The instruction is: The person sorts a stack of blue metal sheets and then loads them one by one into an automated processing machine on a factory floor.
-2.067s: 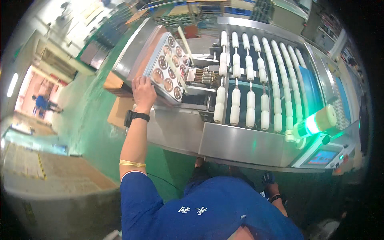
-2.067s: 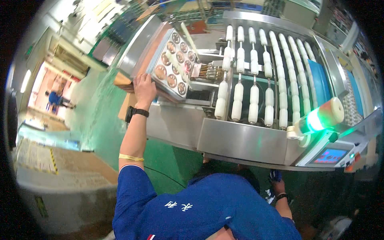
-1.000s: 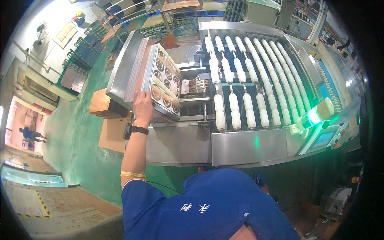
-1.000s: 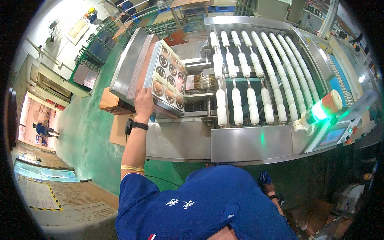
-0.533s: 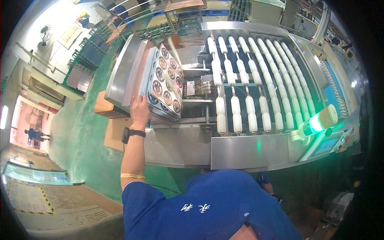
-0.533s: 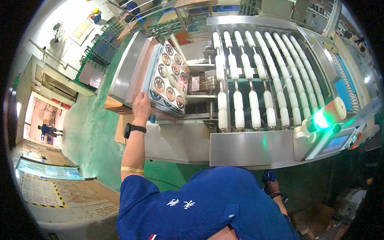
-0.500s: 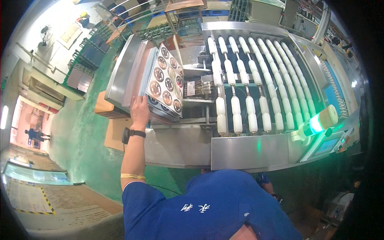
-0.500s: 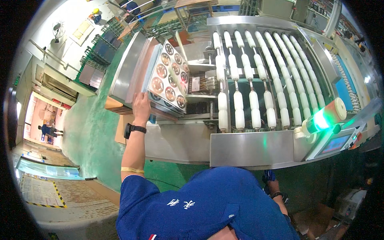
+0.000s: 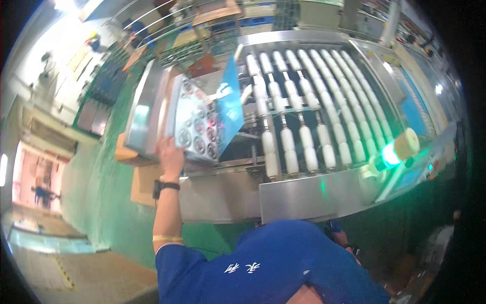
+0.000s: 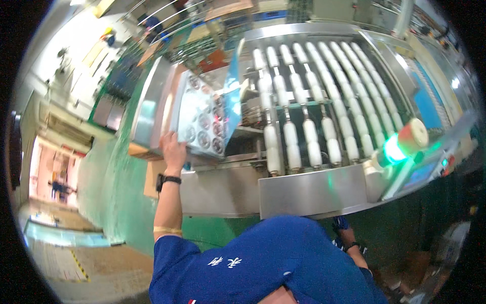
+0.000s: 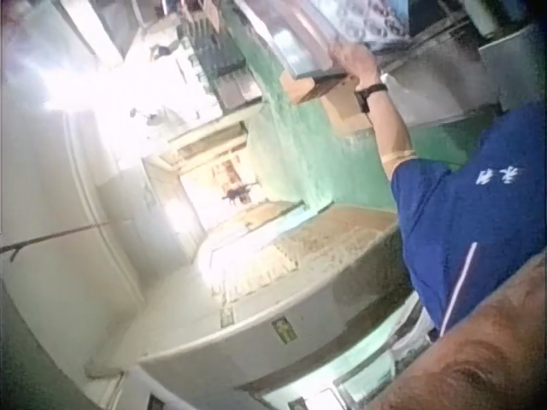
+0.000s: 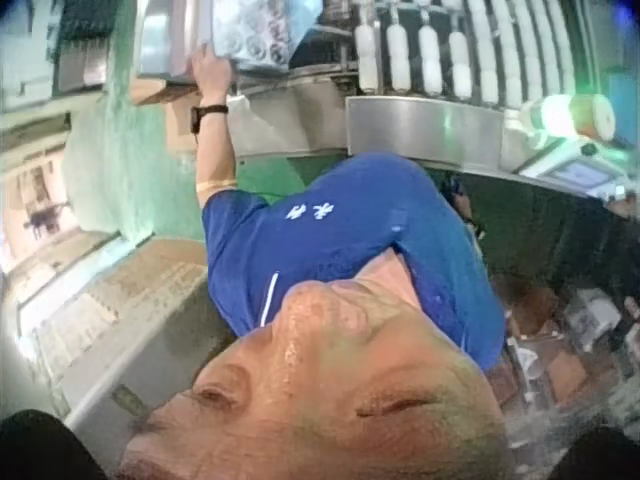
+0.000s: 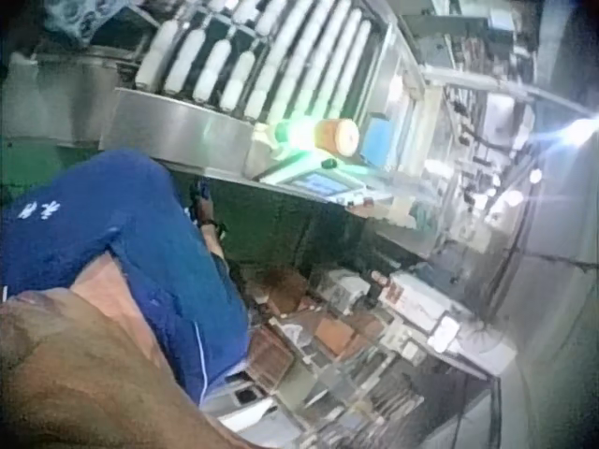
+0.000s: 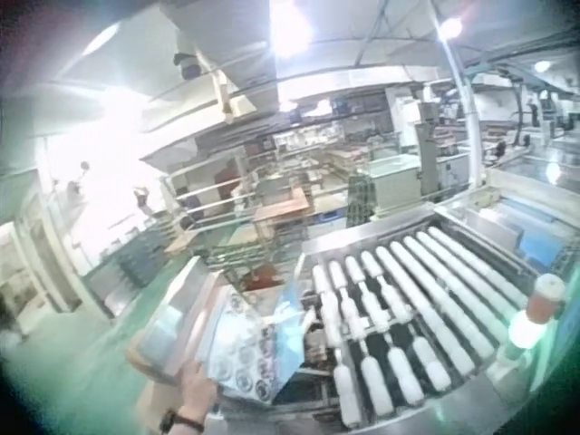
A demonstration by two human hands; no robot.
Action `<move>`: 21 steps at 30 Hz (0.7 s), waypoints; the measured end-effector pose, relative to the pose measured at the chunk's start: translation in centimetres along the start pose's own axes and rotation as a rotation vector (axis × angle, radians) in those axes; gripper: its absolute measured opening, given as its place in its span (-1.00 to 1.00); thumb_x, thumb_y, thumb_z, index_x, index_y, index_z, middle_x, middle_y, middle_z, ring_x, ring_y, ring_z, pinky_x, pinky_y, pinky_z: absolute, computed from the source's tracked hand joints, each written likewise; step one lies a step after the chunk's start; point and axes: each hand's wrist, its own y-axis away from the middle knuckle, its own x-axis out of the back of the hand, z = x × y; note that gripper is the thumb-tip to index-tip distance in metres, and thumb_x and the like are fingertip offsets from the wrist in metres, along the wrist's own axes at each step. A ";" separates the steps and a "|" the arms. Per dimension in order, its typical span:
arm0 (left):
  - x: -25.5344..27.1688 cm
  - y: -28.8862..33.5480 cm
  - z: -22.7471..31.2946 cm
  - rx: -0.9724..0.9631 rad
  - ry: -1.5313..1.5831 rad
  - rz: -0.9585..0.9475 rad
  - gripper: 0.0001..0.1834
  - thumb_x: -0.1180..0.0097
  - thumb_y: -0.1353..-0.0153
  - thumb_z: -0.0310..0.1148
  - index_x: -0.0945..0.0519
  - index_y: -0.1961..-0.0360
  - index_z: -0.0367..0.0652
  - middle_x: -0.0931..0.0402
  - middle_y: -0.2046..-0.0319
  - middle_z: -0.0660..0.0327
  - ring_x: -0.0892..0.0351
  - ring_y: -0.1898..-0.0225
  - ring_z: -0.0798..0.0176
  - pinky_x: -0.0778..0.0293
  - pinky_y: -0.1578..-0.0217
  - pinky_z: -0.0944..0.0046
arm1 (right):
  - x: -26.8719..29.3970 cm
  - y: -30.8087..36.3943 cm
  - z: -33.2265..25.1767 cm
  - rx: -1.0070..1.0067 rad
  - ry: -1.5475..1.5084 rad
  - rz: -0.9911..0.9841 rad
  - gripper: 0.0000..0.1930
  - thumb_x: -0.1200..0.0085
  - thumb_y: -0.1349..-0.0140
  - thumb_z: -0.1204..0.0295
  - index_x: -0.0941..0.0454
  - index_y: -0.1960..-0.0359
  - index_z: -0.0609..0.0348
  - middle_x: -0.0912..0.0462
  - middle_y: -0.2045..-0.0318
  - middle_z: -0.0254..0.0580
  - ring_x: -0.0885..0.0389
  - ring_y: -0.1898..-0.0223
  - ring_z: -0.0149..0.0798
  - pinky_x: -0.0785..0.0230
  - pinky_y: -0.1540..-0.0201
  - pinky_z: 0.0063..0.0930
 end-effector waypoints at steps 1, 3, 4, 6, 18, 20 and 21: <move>-0.9 -0.1 -0.8 -0.008 0.039 0.028 -0.56 -0.31 0.00 -0.42 -0.54 0.07 -0.36 -0.47 -0.06 -0.08 -0.34 -0.17 -0.17 -0.22 -0.23 -0.05 | -0.4 0.1 2.0 0.250 -0.108 0.005 -0.51 -0.24 -0.15 0.11 -0.59 -0.02 0.16 -0.70 0.19 -0.18 -0.62 0.21 -0.28 -0.44 0.07 -0.36; -2.2 0.1 -1.5 0.077 0.135 0.026 -0.62 -0.23 -0.03 -0.48 -0.56 0.09 -0.39 -0.49 -0.03 -0.13 -0.39 -0.14 -0.18 -0.24 -0.22 -0.04 | 0.0 -0.2 3.8 0.137 0.131 0.066 -0.48 -0.27 -0.09 0.04 -0.60 -0.01 0.10 -0.70 0.22 -0.16 -0.62 0.21 -0.28 -0.44 0.06 -0.33; -1.3 -0.1 -0.2 0.152 0.154 0.015 -0.62 -0.18 -0.05 -0.49 -0.56 0.07 -0.41 -0.49 -0.02 -0.15 -0.40 -0.12 -0.18 -0.23 -0.22 -0.04 | 0.1 -0.3 3.6 -0.115 0.137 0.037 -0.49 -0.29 -0.07 0.07 -0.62 0.00 0.10 -0.70 0.21 -0.16 -0.62 0.19 -0.28 -0.44 0.04 -0.34; -2.1 1.3 -3.7 0.155 0.131 0.087 -0.62 -0.21 -0.10 -0.40 -0.56 0.08 -0.42 -0.47 -0.02 -0.20 -0.37 -0.15 -0.19 -0.21 -0.22 -0.07 | -0.3 -0.8 0.9 -0.344 0.049 -0.011 -0.51 -0.31 -0.02 0.11 -0.63 0.03 0.09 -0.71 0.17 -0.14 -0.63 0.16 -0.26 -0.44 0.01 -0.34; -4.2 0.6 -1.8 0.182 0.010 0.109 -0.76 -0.03 -0.29 -0.42 -0.56 0.25 -0.48 -0.45 -0.06 -0.19 -0.41 -0.09 -0.24 -0.34 -0.11 -0.04 | -2.7 1.0 4.3 -0.387 -0.033 0.055 -0.48 -0.23 0.04 0.28 -0.60 -0.03 0.20 -0.70 0.16 -0.04 -0.65 0.17 -0.14 -0.47 0.05 -0.27; -3.8 0.5 -1.2 0.192 -0.008 0.080 -0.73 -0.01 -0.30 -0.42 -0.54 0.23 -0.51 -0.45 -0.07 -0.20 -0.41 -0.10 -0.24 -0.35 -0.11 -0.02 | -3.8 1.0 5.4 -0.275 -0.176 0.153 -0.48 -0.26 0.02 0.26 -0.61 -0.03 0.15 -0.71 0.22 -0.07 -0.65 0.24 -0.14 -0.48 0.12 -0.26; -3.7 0.4 -0.9 0.202 -0.019 0.052 -0.71 0.01 -0.32 -0.41 -0.53 0.20 -0.54 -0.45 -0.07 -0.21 -0.41 -0.10 -0.24 -0.35 -0.11 0.00 | -3.8 0.9 6.0 -0.278 -0.177 0.149 -0.48 -0.26 0.02 0.26 -0.61 -0.03 0.15 -0.71 0.22 -0.07 -0.65 0.24 -0.14 -0.48 0.12 -0.26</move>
